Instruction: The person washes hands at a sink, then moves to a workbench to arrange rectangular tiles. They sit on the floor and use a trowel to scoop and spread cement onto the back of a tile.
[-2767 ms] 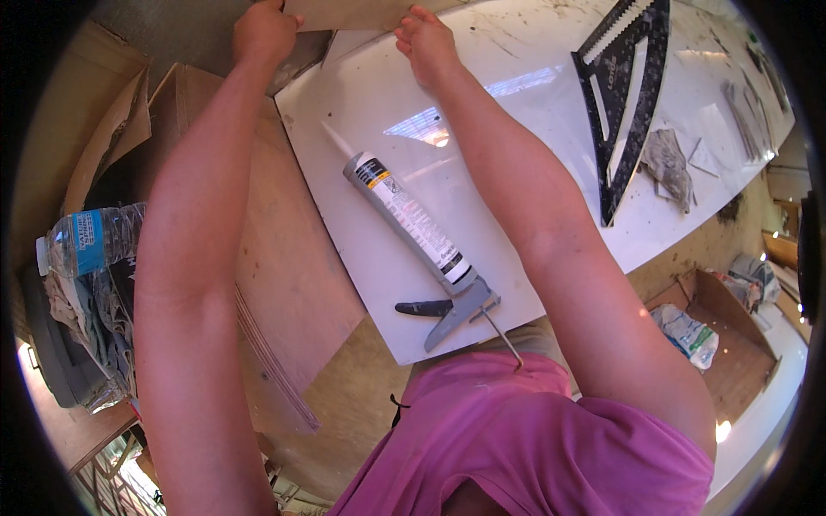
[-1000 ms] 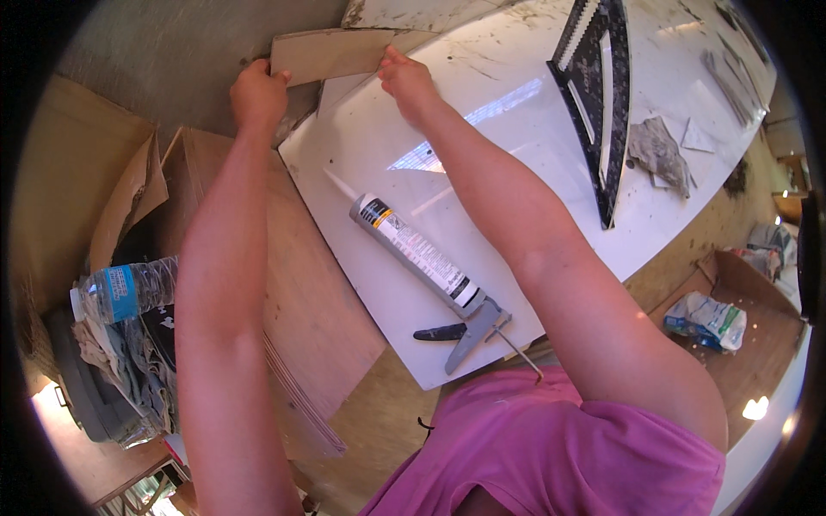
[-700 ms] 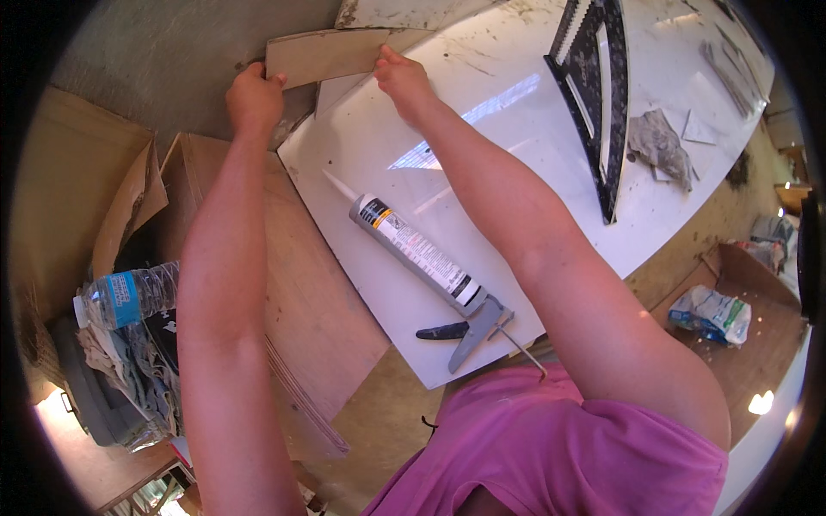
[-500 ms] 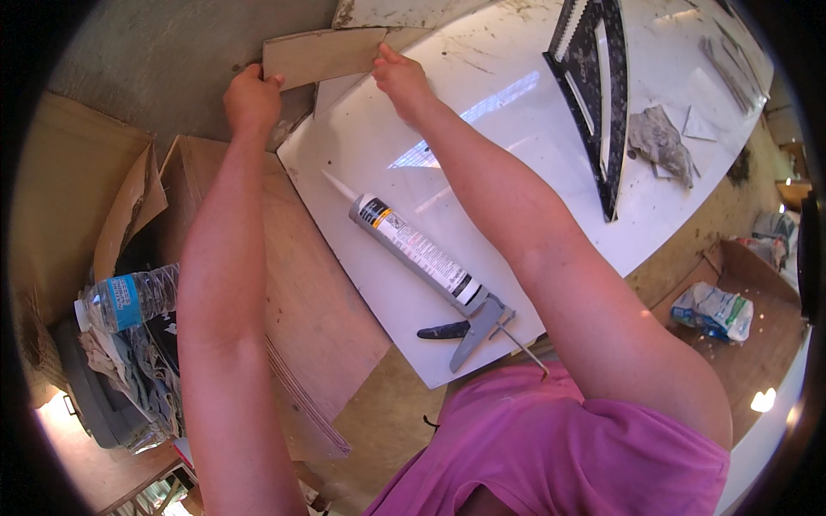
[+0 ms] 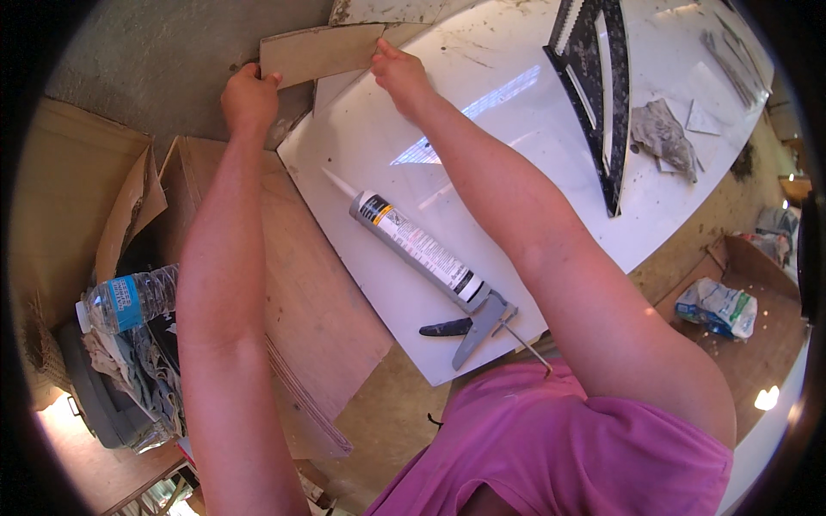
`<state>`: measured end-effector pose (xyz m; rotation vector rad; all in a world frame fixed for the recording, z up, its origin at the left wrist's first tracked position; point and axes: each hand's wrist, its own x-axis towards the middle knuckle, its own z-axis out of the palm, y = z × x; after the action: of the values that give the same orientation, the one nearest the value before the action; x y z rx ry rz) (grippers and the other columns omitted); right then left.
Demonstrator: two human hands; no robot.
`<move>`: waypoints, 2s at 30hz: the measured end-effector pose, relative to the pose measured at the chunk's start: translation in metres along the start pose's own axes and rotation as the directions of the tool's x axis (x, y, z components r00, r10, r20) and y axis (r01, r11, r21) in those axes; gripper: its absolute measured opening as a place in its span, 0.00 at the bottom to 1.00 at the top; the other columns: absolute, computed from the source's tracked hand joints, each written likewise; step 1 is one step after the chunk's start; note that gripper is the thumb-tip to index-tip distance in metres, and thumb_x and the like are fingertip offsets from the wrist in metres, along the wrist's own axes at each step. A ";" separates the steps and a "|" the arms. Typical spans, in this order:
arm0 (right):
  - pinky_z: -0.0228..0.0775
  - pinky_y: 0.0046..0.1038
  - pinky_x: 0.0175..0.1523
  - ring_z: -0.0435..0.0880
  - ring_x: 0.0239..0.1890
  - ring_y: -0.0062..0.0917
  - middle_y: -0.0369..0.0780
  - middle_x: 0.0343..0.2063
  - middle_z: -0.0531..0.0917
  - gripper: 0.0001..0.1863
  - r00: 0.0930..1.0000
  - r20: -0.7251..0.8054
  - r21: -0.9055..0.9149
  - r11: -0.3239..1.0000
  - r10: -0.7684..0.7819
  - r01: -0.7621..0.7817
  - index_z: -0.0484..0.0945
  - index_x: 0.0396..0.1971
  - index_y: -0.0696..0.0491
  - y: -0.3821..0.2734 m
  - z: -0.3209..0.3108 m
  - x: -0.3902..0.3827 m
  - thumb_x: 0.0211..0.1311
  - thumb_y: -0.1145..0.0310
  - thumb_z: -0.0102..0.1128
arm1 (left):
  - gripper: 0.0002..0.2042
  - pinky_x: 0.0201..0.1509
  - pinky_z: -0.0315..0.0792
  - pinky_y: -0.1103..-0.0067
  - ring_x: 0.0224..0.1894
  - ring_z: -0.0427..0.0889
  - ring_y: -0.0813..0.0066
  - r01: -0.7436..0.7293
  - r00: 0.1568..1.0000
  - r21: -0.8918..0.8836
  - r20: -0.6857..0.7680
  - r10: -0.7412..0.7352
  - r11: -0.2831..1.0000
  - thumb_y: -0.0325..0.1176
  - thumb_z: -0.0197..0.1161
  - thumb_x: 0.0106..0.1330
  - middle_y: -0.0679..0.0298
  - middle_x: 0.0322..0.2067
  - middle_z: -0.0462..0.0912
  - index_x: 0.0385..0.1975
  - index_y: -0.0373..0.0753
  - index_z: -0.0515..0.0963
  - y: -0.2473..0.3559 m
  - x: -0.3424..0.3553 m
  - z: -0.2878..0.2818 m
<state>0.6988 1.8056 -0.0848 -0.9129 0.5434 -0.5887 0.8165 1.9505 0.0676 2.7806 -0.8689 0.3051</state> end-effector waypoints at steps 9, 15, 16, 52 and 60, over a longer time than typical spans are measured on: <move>0.69 0.20 0.53 0.76 0.47 0.18 0.41 0.60 0.76 0.38 0.999 0.047 -0.029 0.999 0.028 -0.026 0.60 0.71 0.55 -0.008 0.005 -0.011 0.58 0.73 0.57 | 0.18 0.50 0.75 0.63 0.46 0.85 0.51 0.001 1.000 -0.034 -0.019 -0.002 0.999 0.42 0.67 0.62 0.49 0.41 0.86 0.47 0.37 0.82 -0.011 0.002 0.003; 0.69 0.20 0.53 0.76 0.46 0.18 0.40 0.59 0.77 0.38 0.999 0.050 -0.074 0.997 0.014 -0.010 0.60 0.72 0.54 -0.005 0.005 -0.010 0.58 0.73 0.57 | 0.16 0.51 0.75 0.63 0.47 0.84 0.51 0.036 0.999 -0.044 -0.006 -0.036 0.998 0.39 0.68 0.60 0.50 0.41 0.86 0.44 0.38 0.83 -0.003 -0.006 -0.004; 0.69 0.20 0.53 0.76 0.46 0.18 0.39 0.59 0.77 0.38 0.999 0.047 -0.088 0.996 0.006 -0.002 0.60 0.72 0.54 -0.004 0.003 -0.008 0.58 0.73 0.56 | 0.16 0.51 0.75 0.63 0.47 0.84 0.51 0.038 0.999 -0.035 -0.009 -0.038 0.999 0.39 0.68 0.60 0.50 0.41 0.86 0.45 0.38 0.82 -0.002 -0.005 -0.004; 0.67 0.25 0.61 0.75 0.58 0.27 0.45 0.62 0.72 0.38 0.996 0.089 -0.072 0.997 0.028 -0.022 0.56 0.73 0.51 -0.003 -0.001 -0.005 0.60 0.78 0.51 | 0.17 0.52 0.74 0.62 0.49 0.83 0.47 0.038 0.998 -0.069 0.043 -0.035 0.997 0.38 0.67 0.60 0.48 0.42 0.85 0.46 0.36 0.81 0.004 -0.008 -0.006; 0.68 0.24 0.59 0.76 0.55 0.24 0.44 0.62 0.73 0.38 0.996 0.080 -0.067 0.998 0.025 -0.019 0.56 0.74 0.52 -0.001 -0.001 -0.003 0.61 0.77 0.52 | 0.17 0.52 0.75 0.62 0.48 0.83 0.47 0.045 0.999 -0.101 0.029 -0.042 0.994 0.39 0.67 0.61 0.47 0.42 0.85 0.45 0.35 0.81 0.003 -0.005 -0.005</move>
<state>0.6956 1.8067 -0.0840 -0.9878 0.5014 -0.5140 0.8103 1.9515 0.0715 2.7108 -0.8057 0.2102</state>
